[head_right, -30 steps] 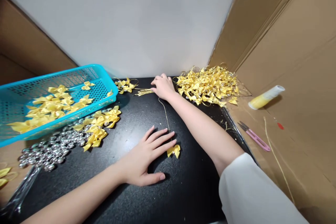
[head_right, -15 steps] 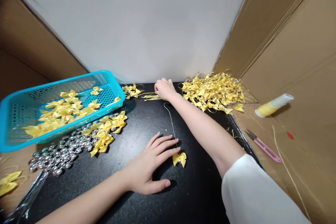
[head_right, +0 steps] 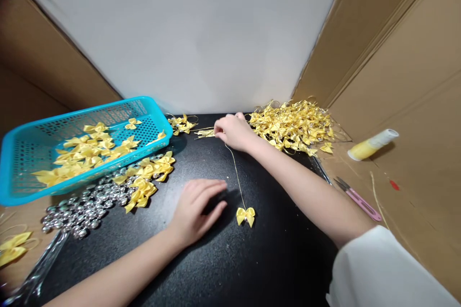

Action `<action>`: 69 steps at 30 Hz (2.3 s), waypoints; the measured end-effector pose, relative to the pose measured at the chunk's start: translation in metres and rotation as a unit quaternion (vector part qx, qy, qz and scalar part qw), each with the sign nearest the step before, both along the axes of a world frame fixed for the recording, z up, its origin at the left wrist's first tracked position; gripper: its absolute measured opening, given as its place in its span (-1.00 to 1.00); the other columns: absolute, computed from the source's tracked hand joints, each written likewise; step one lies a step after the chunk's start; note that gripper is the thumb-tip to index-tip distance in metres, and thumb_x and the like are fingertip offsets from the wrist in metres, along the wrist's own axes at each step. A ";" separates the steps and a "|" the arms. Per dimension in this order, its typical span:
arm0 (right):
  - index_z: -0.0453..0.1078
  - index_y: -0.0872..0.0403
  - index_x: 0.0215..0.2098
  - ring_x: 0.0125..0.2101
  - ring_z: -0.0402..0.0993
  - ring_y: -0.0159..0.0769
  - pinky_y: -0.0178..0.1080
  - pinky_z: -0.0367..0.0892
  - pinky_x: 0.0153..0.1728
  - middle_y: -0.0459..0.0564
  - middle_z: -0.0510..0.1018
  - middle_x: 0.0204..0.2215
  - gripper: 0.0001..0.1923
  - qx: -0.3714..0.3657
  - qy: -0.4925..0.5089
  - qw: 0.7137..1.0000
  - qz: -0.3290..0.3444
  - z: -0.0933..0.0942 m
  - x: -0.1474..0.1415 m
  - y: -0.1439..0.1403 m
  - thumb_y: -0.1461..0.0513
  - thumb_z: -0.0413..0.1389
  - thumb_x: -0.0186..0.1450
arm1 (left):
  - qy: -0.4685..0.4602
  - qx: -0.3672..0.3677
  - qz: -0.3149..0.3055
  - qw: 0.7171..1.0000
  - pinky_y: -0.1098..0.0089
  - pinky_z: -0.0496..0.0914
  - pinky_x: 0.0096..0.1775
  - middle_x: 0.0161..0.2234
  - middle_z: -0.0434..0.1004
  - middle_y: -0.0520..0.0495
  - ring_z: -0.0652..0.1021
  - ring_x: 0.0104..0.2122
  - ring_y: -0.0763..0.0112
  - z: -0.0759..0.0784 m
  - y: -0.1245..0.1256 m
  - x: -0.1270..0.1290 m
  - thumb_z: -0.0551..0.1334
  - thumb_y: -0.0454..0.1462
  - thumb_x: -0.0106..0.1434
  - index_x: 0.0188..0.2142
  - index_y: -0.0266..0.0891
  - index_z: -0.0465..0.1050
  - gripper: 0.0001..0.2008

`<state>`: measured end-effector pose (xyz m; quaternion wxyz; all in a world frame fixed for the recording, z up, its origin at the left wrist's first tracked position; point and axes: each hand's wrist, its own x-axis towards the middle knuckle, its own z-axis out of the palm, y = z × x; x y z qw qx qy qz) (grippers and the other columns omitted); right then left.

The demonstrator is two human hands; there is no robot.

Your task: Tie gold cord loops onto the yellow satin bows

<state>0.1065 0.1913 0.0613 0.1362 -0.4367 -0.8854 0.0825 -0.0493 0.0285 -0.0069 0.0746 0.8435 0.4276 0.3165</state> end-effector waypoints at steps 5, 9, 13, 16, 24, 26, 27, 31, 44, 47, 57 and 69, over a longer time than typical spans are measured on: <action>0.52 0.10 -0.40 -0.44 0.44 -0.38 -0.27 0.25 -0.28 -0.09 0.60 -0.47 -0.94 -0.201 0.080 0.975 0.051 0.005 0.026 -0.071 0.33 0.20 0.24 | 0.041 0.122 0.153 0.980 0.15 0.17 -0.15 -0.07 0.62 -0.15 0.54 -0.19 0.20 0.004 0.008 -0.006 0.20 -0.23 0.36 0.08 -0.11 0.43 -0.70; 0.53 0.12 -0.40 -0.50 0.41 -0.41 -0.35 0.27 -0.44 -0.09 0.58 -0.50 -0.94 -0.332 0.172 0.927 0.020 -0.009 0.044 -0.100 0.30 0.21 0.22 | 0.070 0.102 0.102 0.987 0.19 0.10 -0.22 -0.31 0.65 0.02 0.51 -0.33 0.32 0.006 0.009 -0.006 0.21 -0.22 0.37 -0.09 0.04 0.55 -0.82; 0.53 0.12 -0.39 -0.47 0.44 -0.39 -0.34 0.30 -0.41 -0.09 0.59 -0.48 -0.95 -0.337 0.215 0.916 -0.013 -0.021 0.052 -0.115 0.29 0.23 0.22 | 0.080 0.087 0.055 0.991 0.22 0.11 -0.27 -0.40 0.62 0.04 0.47 -0.39 0.37 0.008 0.006 -0.003 0.22 -0.22 0.36 -0.18 0.03 0.59 -0.85; 0.52 0.09 -0.40 -0.40 0.46 -0.35 -0.27 0.27 -0.29 -0.09 0.61 -0.44 -0.97 -0.219 0.149 0.964 -0.020 -0.024 0.055 -0.126 0.32 0.26 0.21 | 0.081 0.071 0.059 0.992 0.22 0.13 -0.30 -0.40 0.60 0.00 0.46 -0.39 0.34 0.015 0.004 -0.001 0.22 -0.23 0.35 -0.24 -0.04 0.60 -0.85; 0.51 0.07 -0.25 -0.18 0.40 -0.16 -0.08 0.10 -0.08 0.01 0.64 -0.24 -0.83 0.084 -0.049 0.995 0.029 -0.018 0.069 -0.152 0.22 0.07 0.40 | -0.081 -0.286 0.010 0.955 0.32 0.34 -0.27 -0.41 0.57 -0.01 0.51 -0.34 0.35 0.043 0.002 0.001 0.16 -0.20 0.36 -0.41 -0.21 0.52 -0.73; 0.51 0.06 -0.27 -0.20 0.38 -0.16 -0.07 0.08 -0.06 0.01 0.63 -0.26 -0.78 0.114 -0.082 0.990 0.031 -0.017 0.072 -0.155 0.26 0.01 0.42 | -0.072 -0.294 0.001 0.953 0.33 0.34 -0.28 -0.41 0.57 -0.01 0.51 -0.35 0.36 0.046 0.001 0.001 0.16 -0.19 0.37 -0.41 -0.21 0.52 -0.73; 0.51 0.06 -0.29 -0.22 0.37 -0.16 -0.06 0.08 -0.07 0.01 0.63 -0.29 -0.76 0.117 -0.097 0.988 0.032 -0.017 0.072 -0.156 0.29 0.00 0.41 | -0.048 -0.269 -0.002 0.962 0.32 0.33 -0.28 -0.40 0.56 -0.01 0.50 -0.35 0.35 0.047 -0.001 0.001 0.17 -0.19 0.37 -0.39 -0.20 0.54 -0.75; 0.50 0.07 -0.35 -0.32 0.35 -0.16 -0.07 0.09 -0.17 0.03 0.58 -0.40 -0.78 0.089 -0.124 0.987 0.043 -0.020 0.072 -0.158 0.28 0.03 0.38 | 0.125 -0.035 0.036 0.991 0.27 0.23 -0.33 -0.36 0.57 -0.05 0.44 -0.35 0.26 0.050 -0.008 0.007 0.27 -0.20 0.30 -0.29 -0.14 0.60 -0.87; 0.56 0.13 -0.33 -0.31 0.50 -0.25 -0.22 0.18 -0.28 0.06 0.62 -0.34 -0.68 -0.230 -0.080 0.968 -0.066 0.001 0.065 -0.161 0.32 -0.04 0.41 | 0.064 -0.216 0.077 0.971 0.42 0.26 -0.45 -0.55 0.51 0.00 0.47 -0.56 0.42 0.044 -0.001 0.027 0.20 -0.28 0.30 -0.43 -0.26 0.51 -0.80; 0.55 0.14 -0.44 -0.47 0.41 -0.39 -0.31 0.17 -0.39 -0.02 0.56 -0.47 -0.70 -0.228 0.059 0.968 -0.090 -0.004 0.068 -0.157 0.34 0.02 0.37 | -0.102 -0.321 0.087 0.938 0.46 0.27 -0.47 -0.58 0.50 0.03 0.45 -0.57 0.45 0.039 0.003 0.031 0.21 -0.18 0.29 -0.44 -0.26 0.45 -0.77; 0.59 0.15 -0.45 -0.70 0.39 -0.45 -0.37 0.28 -0.65 -0.09 0.55 -0.66 -0.73 -0.381 0.540 0.713 -0.235 -0.031 0.063 -0.160 0.15 0.42 -0.06 | -0.394 -0.412 0.048 0.820 0.51 0.38 -0.39 -0.46 0.56 0.02 0.49 -0.48 0.52 0.020 -0.005 0.052 0.28 -0.23 0.21 -0.37 -0.28 0.47 -0.87; 0.47 0.11 -0.60 -0.57 0.56 -0.44 -0.44 0.49 -0.51 -0.10 0.61 -0.61 -0.65 -0.406 0.668 0.546 -0.301 -0.045 0.052 -0.165 0.25 0.50 -0.28 | -0.496 -0.413 0.061 0.762 0.50 0.51 -0.25 -0.38 0.69 -0.03 0.65 -0.35 0.46 0.007 -0.014 0.051 0.38 -0.32 0.14 -0.42 -0.25 0.46 -0.89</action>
